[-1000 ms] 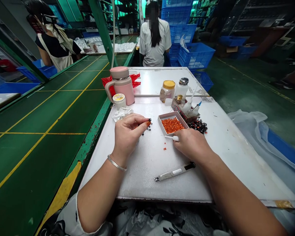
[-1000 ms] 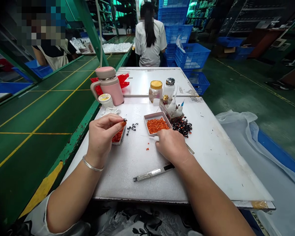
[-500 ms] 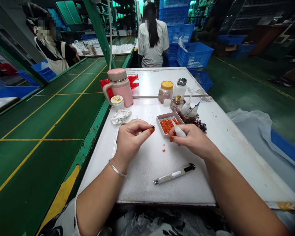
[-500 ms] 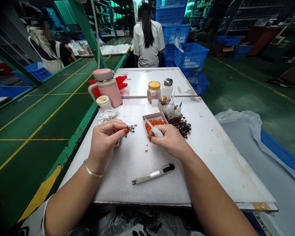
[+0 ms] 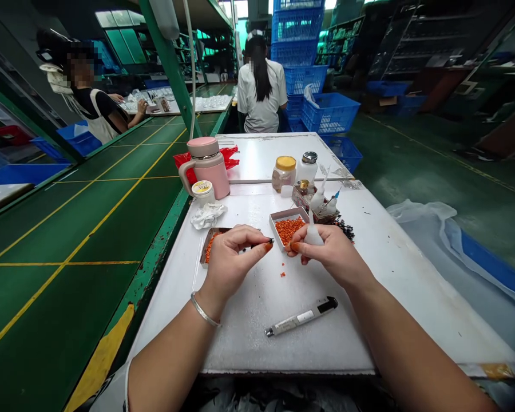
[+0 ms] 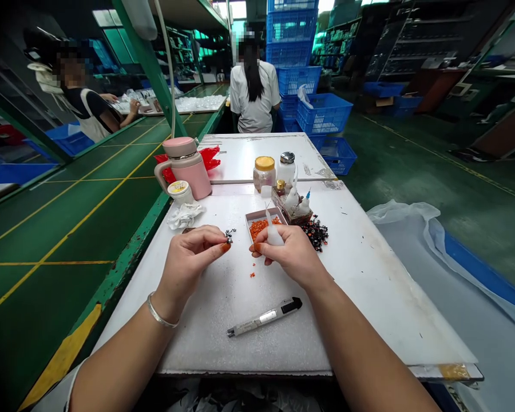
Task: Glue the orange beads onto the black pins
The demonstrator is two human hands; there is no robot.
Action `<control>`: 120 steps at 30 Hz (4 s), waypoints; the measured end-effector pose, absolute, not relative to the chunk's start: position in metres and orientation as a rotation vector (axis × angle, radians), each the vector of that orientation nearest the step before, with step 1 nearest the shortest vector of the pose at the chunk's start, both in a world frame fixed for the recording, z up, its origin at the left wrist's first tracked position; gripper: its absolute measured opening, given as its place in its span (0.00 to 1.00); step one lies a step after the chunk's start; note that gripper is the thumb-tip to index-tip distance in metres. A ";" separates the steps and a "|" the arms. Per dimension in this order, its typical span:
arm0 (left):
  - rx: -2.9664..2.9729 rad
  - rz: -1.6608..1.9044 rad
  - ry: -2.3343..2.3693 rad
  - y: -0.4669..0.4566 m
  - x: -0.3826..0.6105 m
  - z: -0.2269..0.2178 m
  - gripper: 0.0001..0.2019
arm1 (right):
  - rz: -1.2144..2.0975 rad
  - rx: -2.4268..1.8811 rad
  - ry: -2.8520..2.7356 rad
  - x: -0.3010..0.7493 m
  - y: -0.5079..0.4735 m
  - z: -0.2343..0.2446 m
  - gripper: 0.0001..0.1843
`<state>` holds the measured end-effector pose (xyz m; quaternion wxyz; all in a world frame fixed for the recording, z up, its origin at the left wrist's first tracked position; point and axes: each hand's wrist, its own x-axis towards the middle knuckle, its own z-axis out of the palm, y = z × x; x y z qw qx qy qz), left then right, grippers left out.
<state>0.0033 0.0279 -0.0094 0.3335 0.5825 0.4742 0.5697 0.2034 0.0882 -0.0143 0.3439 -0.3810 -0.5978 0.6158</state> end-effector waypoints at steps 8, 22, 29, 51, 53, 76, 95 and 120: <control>1.535 1.470 1.260 0.028 0.005 -0.006 0.02 | 1.529 -0.983 -1.465 0.202 0.088 -0.011 0.09; 1.621 1.436 1.337 0.029 0.005 -0.006 0.02 | 1.546 -0.886 -1.441 0.204 0.091 -0.014 0.11; 1.735 1.418 1.344 0.026 0.008 -0.002 0.02 | 1.517 -0.895 -1.545 0.204 0.089 -0.014 0.08; 2.135 1.398 1.382 0.024 0.014 -0.002 0.03 | 1.669 -0.823 -1.540 0.204 0.081 -0.012 0.10; 2.156 1.404 1.385 0.024 0.014 -0.003 0.03 | 1.659 -0.804 -1.552 0.204 0.081 -0.013 0.11; 2.524 1.320 1.475 0.025 0.010 -0.005 0.04 | 1.560 -0.865 -1.756 0.205 0.079 -0.011 0.10; 1.637 1.310 1.177 0.023 0.014 -0.005 0.02 | 1.702 -0.850 -1.617 0.206 0.084 -0.012 0.09; 1.917 1.401 1.327 0.026 0.013 -0.006 0.05 | 1.646 -0.831 -1.564 0.203 0.083 -0.015 0.12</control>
